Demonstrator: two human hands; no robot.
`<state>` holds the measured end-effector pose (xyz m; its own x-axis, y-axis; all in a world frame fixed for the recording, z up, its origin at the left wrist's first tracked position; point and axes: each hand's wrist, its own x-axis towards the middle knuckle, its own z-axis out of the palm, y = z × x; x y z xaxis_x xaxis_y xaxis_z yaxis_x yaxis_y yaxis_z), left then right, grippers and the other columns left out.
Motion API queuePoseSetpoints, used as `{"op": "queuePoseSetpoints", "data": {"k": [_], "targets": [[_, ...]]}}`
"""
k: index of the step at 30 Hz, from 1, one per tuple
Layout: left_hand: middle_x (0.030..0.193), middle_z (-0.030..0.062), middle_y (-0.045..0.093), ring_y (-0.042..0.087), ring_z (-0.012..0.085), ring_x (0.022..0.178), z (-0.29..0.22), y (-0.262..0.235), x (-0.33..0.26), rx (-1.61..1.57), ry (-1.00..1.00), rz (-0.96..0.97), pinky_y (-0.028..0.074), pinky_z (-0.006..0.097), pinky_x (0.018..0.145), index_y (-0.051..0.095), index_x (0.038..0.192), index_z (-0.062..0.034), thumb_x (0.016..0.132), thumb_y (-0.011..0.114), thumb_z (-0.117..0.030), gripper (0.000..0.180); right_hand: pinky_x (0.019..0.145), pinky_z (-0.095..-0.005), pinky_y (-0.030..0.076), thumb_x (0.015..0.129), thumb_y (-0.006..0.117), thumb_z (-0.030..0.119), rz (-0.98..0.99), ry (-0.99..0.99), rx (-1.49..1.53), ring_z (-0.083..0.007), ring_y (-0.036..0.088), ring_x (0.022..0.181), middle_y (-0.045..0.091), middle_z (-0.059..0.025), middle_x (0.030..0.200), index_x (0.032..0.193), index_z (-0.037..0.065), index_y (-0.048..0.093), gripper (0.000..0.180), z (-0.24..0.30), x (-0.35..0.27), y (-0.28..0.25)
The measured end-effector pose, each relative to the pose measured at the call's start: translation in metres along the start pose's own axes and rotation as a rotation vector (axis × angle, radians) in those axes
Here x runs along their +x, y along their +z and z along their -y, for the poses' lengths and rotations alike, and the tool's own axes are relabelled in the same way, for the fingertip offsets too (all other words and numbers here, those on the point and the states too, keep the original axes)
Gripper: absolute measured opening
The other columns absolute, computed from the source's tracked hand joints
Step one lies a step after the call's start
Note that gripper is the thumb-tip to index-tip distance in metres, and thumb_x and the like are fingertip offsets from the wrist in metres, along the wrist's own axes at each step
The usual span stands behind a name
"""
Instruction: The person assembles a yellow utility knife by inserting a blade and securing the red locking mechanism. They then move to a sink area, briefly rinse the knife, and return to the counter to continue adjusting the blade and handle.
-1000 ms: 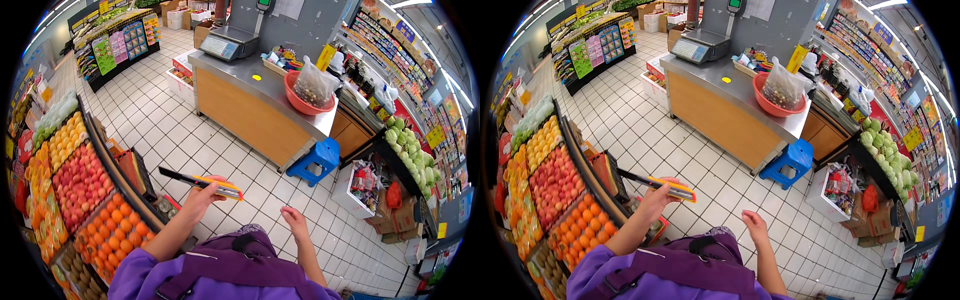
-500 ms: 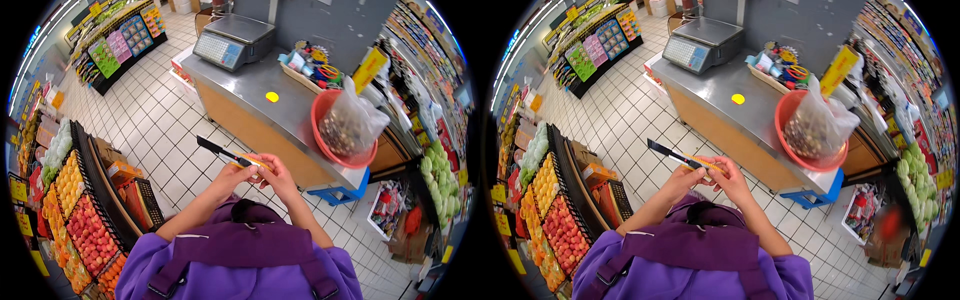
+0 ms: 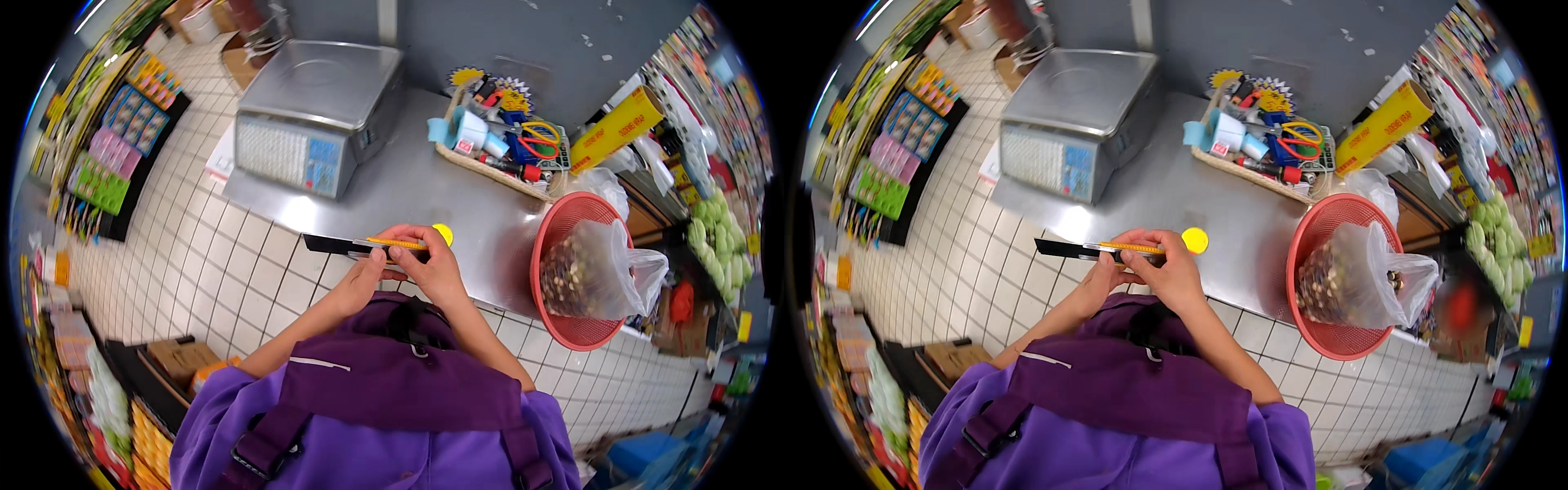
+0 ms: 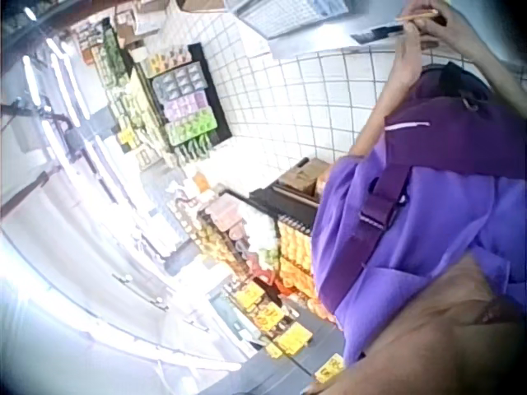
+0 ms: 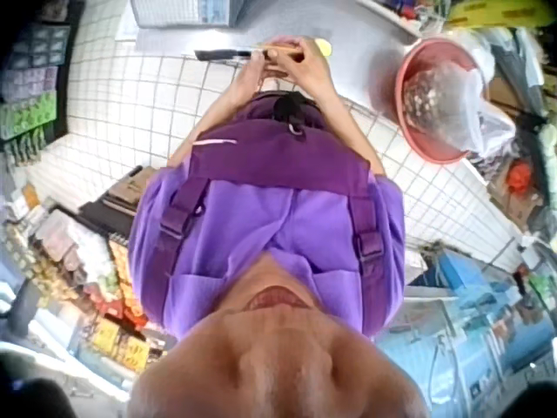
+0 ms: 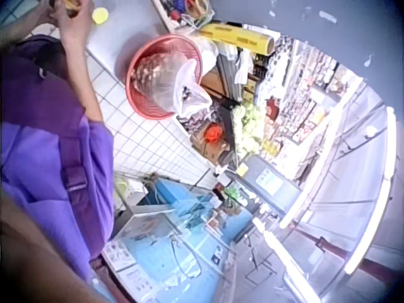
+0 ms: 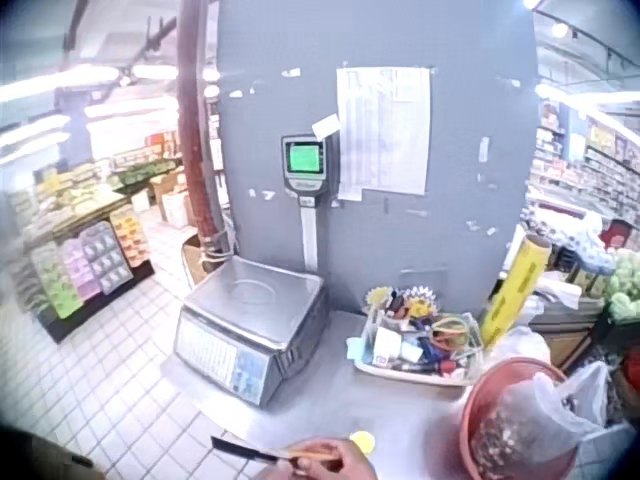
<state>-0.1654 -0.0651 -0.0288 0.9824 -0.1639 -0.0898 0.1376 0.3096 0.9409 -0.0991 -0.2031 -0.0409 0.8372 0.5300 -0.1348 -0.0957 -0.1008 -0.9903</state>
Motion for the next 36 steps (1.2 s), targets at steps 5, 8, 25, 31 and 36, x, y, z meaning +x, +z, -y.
{"op": "queuePoseSetpoints", "data": {"k": [5,8,25,31,36], "targets": [[0.123,0.0133,0.044,0.047,0.0201,0.112,-0.009,-0.035,0.060,-0.030,-0.095,0.120,0.040,0.034,0.093,0.027,0.134,-0.0040,0.094,0.019,-0.049,0.060,0.081,-0.0317,0.044,0.074,0.069,0.029,-0.215,-0.007,-0.073,-0.0212,0.053,0.095,0.049,-0.0116,0.104,0.101,0.004,0.054,0.040,0.001,0.046,-0.004],[0.126,0.0128,0.041,0.045,0.0206,0.115,-0.013,-0.046,0.089,-0.045,-0.137,0.158,0.037,0.035,0.096,0.025,0.134,-0.0043,0.092,0.020,-0.054,0.065,0.085,-0.0325,0.042,0.072,0.070,0.026,-0.283,-0.055,-0.203,-0.0258,0.051,0.100,0.048,-0.0140,0.107,0.099,0.004,0.054,0.039,0.004,0.072,-0.012],[0.100,0.0132,0.059,0.061,0.0201,0.087,0.017,-0.071,0.174,-0.200,-0.323,-0.117,0.052,0.030,0.072,0.046,0.114,-0.0009,0.089,0.052,-0.018,0.031,0.093,-0.0305,0.038,0.080,0.057,0.004,-0.083,0.136,0.057,-0.0207,0.044,0.115,0.042,-0.0108,0.127,0.119,0.004,0.045,0.041,-0.014,0.123,-0.081],[0.091,0.0154,0.062,0.064,0.0220,0.075,0.003,-0.070,0.174,-0.266,-0.316,-0.255,0.053,0.030,0.064,0.048,0.108,-0.0026,0.088,0.053,-0.013,0.023,0.085,-0.0433,0.041,0.073,0.052,0.006,-0.728,-0.308,-1.316,-0.0324,0.052,0.100,0.058,-0.0140,0.104,0.111,0.006,0.054,0.038,-0.053,0.221,-0.253],[0.089,0.0127,0.062,0.064,0.0196,0.073,-0.005,-0.067,0.153,-0.250,-0.237,-0.360,0.053,0.028,0.063,0.049,0.107,-0.0031,0.085,0.056,-0.008,0.023,0.083,-0.0390,0.043,0.071,0.055,0.011,-0.336,0.162,-1.735,-0.0270,0.054,0.102,0.059,-0.0092,0.104,0.103,0.008,0.057,0.033,-0.032,0.243,-0.270]]}}
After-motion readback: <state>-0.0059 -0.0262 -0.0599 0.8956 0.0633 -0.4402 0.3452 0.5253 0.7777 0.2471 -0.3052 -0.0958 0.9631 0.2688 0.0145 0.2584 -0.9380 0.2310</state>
